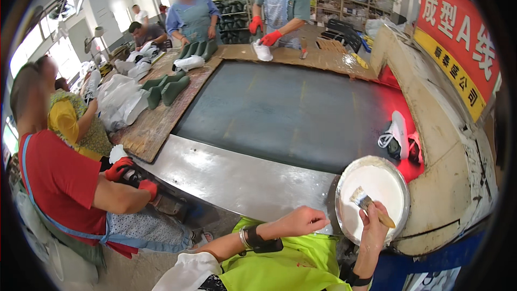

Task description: Applying glue or adhesive to the bottom of a shoe sole using a brush in a factory assembly line.

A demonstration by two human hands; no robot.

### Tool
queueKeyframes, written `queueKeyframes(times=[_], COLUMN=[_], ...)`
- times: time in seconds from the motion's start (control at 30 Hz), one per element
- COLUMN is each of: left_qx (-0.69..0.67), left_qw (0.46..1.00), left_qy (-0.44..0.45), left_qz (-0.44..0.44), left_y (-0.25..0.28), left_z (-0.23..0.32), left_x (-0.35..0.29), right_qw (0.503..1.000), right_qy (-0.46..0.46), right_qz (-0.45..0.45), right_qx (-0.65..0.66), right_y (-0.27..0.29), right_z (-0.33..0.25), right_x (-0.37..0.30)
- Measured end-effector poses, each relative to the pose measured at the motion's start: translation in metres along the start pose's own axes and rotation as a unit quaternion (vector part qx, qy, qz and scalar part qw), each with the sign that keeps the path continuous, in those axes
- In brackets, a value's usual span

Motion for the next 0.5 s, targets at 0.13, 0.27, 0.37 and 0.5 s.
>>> queueKeyframes(times=[0.13, 0.27, 0.37, 0.5], left_qx=[0.043, 0.026, -0.008, 0.042], left_qw=[0.999, 1.0, 0.999, 0.979], left_qy=[-0.018, -0.004, 0.01, -0.078], left_qz=[0.004, 0.007, 0.038, 0.182], left_y=[0.007, 0.016, 0.02, 0.026], left_z=[0.01, 0.017, 0.024, 0.041], left_x=[0.012, 0.016, 0.02, 0.028], right_qw=[0.998, 0.999, 0.994, 0.98], right_qy=[0.022, 0.002, 0.053, 0.149], right_qz=[0.002, -0.05, -0.083, -0.115], right_qx=[-0.054, -0.014, -0.039, -0.069], right_y=[-0.012, -0.02, -0.024, -0.035], right_z=[0.0, 0.005, 0.003, 0.0], right_x=[-0.003, -0.011, -0.018, -0.028])
Point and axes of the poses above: each hand's wrist, its own x-axis towards the middle knuckle, its own y-axis out of the back of the hand, z = x × y, the point moved 3 cm from there along x, towards the middle knuckle, and after that the axes turned 10 degrees about z, right-handed, at the moved point
